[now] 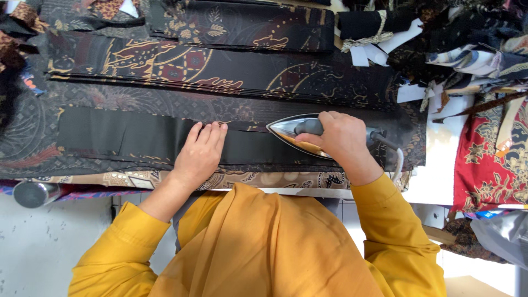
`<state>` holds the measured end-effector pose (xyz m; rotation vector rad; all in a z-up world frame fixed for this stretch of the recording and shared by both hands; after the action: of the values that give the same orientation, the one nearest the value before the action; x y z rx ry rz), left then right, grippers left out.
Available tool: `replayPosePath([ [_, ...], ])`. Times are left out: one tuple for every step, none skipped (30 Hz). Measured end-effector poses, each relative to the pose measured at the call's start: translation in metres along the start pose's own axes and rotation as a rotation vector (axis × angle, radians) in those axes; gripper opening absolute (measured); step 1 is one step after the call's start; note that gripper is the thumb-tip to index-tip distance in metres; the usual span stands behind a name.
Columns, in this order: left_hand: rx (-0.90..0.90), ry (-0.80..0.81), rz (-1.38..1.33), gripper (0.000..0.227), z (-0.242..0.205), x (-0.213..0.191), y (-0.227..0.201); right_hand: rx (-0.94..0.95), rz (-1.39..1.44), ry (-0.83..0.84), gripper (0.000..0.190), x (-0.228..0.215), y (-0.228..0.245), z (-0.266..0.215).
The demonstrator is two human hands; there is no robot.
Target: The person irons a long piece of patterned black fabric on a table, then folds it and ties it with a ribbon. The person repeats this process with additional pieces of fabric, stacking the finished bundles on the table.
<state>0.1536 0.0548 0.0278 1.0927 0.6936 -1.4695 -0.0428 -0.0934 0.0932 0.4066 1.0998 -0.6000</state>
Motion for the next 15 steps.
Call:
replayPosePath([
  [-0.014,-0.021,-0.024,0.052,0.000,-0.003,0.001,-0.010,0.012,-0.005,0.065,0.002,0.007,0.003],
  [-0.029,-0.042,-0.049,0.051,0.000,-0.005,0.002,-0.023,0.017,-0.009,0.066,0.004,0.013,0.007],
  [-0.044,-0.063,-0.073,0.051,0.001,-0.008,0.004,-0.036,0.022,-0.013,0.066,0.005,0.019,0.011],
  [-0.048,-0.092,-0.074,0.048,0.002,-0.011,0.007,-0.049,0.028,-0.019,0.067,0.007,0.026,0.015],
  [-0.051,-0.122,-0.074,0.046,0.003,-0.014,0.011,-0.057,0.029,-0.034,0.067,0.008,0.032,0.019],
  [-0.056,-0.151,-0.076,0.043,0.003,-0.018,0.015,-0.065,0.031,-0.048,0.067,0.009,0.038,0.023],
  [-0.072,-0.141,-0.130,0.041,0.003,-0.016,0.021,-0.072,0.033,-0.061,0.067,0.009,0.044,0.026],
  [-0.089,-0.133,-0.183,0.039,0.004,-0.014,0.026,-0.074,0.042,-0.048,0.067,0.012,0.048,0.029],
  [-0.107,-0.125,-0.237,0.037,0.004,-0.013,0.031,-0.075,0.051,-0.034,0.068,0.013,0.052,0.031],
  [-0.106,-0.133,-0.233,0.035,0.005,-0.013,0.035,-0.076,0.057,-0.024,0.068,0.015,0.055,0.034],
  [-0.106,-0.140,-0.229,0.033,0.005,-0.014,0.038,-0.099,0.065,-0.027,0.068,0.014,0.059,0.037],
  [-0.104,-0.147,-0.225,0.032,0.006,-0.014,0.041,-0.119,0.072,-0.030,0.067,0.013,0.063,0.038],
  [-0.100,-0.209,-0.208,0.030,0.006,-0.020,0.043,-0.140,0.078,-0.034,0.067,0.012,0.067,0.040],
  [-0.096,-0.270,-0.194,0.028,0.006,-0.025,0.044,-0.144,0.085,-0.040,0.066,0.010,0.069,0.040],
  [-0.091,-0.331,-0.179,0.027,0.005,-0.030,0.045,-0.149,0.092,-0.046,0.065,0.010,0.070,0.040],
])
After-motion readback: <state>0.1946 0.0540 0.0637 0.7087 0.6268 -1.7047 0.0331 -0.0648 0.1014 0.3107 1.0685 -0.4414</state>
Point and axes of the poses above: each hand's wrist, its own z-axis towards the middle knuckle, its own x-axis out of the palm, y = z × x, the point moved 10 cm from there along z, towards the middle knuckle, and after that the axes turned 11 degrees about -y, right-handed, at the moved point
